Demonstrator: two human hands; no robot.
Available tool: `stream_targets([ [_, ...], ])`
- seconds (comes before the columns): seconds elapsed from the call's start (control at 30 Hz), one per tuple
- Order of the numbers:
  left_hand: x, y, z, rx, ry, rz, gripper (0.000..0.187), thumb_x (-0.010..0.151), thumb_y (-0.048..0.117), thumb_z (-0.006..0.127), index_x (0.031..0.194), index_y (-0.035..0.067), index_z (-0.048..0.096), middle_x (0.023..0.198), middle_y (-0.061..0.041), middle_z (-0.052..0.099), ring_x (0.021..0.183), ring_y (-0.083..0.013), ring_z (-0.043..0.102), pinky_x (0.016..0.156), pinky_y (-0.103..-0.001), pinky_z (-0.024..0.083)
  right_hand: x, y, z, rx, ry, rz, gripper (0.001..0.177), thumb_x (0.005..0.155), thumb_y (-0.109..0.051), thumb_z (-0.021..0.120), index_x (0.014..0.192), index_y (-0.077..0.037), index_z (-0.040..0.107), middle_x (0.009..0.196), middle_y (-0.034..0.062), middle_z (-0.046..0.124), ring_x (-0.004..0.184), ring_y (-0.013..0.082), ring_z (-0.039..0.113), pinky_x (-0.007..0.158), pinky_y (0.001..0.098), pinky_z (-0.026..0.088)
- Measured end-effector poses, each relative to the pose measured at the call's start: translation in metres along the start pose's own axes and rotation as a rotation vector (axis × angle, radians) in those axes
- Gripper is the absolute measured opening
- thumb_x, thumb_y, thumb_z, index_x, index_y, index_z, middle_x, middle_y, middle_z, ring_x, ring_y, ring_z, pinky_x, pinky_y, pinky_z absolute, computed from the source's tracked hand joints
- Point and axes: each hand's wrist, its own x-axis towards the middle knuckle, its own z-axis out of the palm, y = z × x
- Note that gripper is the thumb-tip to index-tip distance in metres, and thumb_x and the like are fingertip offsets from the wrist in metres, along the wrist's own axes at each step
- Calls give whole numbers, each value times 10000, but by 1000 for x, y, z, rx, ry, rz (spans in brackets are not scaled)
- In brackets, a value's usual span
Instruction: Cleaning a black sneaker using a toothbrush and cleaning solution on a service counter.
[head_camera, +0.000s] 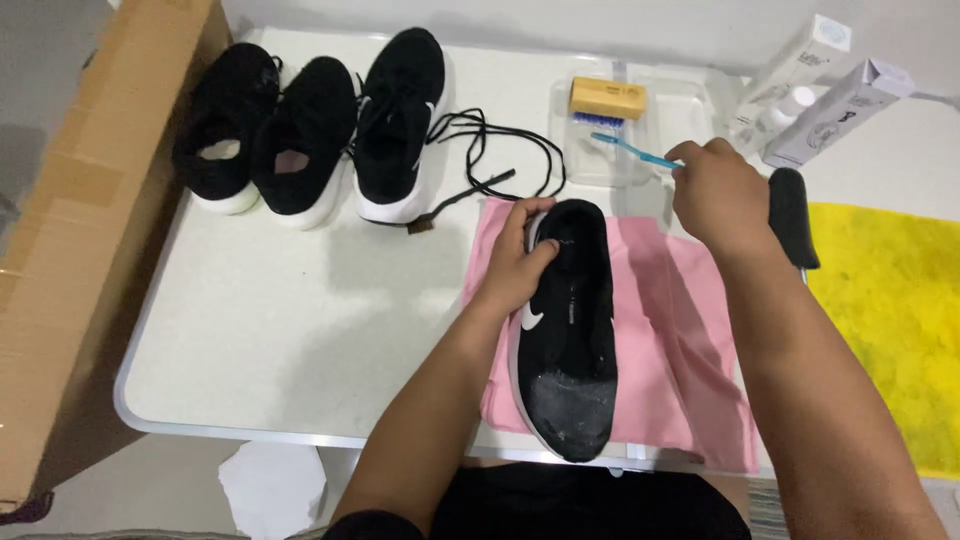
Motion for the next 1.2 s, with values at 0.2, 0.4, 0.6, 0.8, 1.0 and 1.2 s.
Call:
stream_targets([
  [0.2, 0, 2, -1, -18, 0, -31, 570, 822, 136, 621, 1383, 72, 542, 1402, -194, 573, 1424, -369, 456, 1221, -496, 303, 33, -12, 17, -14, -105, 16, 299, 1062, -234, 540, 1304, -199, 713, 1187, 206, 678, 1016, 457, 722, 766, 580, 588],
  [0.4, 0, -3, 1, -18, 18, -23, 572, 788, 149, 639, 1352, 81, 570, 1362, -172, 597, 1406, -350, 482, 1215, -478, 311, 26, -12, -3, -32, -175, -1, 280, 1050, -197, 536, 1226, -199, 755, 1200, 201, 712, 1118, 457, 696, 948, 565, 516],
  [0.6, -1, 13, 2, 19, 21, -75, 483, 844, 109, 588, 1326, 113, 547, 1387, -87, 586, 1340, -235, 531, 1187, -363, 375, 30, 9, -12, -52, -203, 29, 350, 996, -237, 472, 1201, -316, 745, 1190, 108, 683, 1136, 374, 634, 896, 521, 505],
  [0.8, 2, 0, 2, 38, 33, -20, 497, 829, 117, 591, 1324, 98, 551, 1370, -85, 593, 1323, -230, 539, 1179, -358, 379, 14, 15, -33, -22, -165, 70, 358, 1010, -190, 482, 1261, -252, 730, 1099, 171, 754, 1182, 383, 555, 905, 529, 453],
  [1.0, -1, 12, 1, 44, 16, -78, 489, 844, 130, 588, 1331, 121, 551, 1397, -97, 582, 1339, -242, 524, 1184, -371, 361, -12, 42, -42, 16, 26, 10, 331, 971, -209, 546, 1222, -251, 757, 1221, 166, 728, 1149, 445, 607, 948, 551, 458],
  [1.2, 1, 7, 2, 33, 30, -50, 473, 827, 138, 600, 1297, 109, 557, 1373, -99, 599, 1330, -241, 542, 1181, -371, 375, -114, 46, -45, 135, 193, -35, 244, 1111, -346, 661, 1177, -160, 803, 1037, 163, 758, 1028, 378, 690, 860, 478, 477],
])
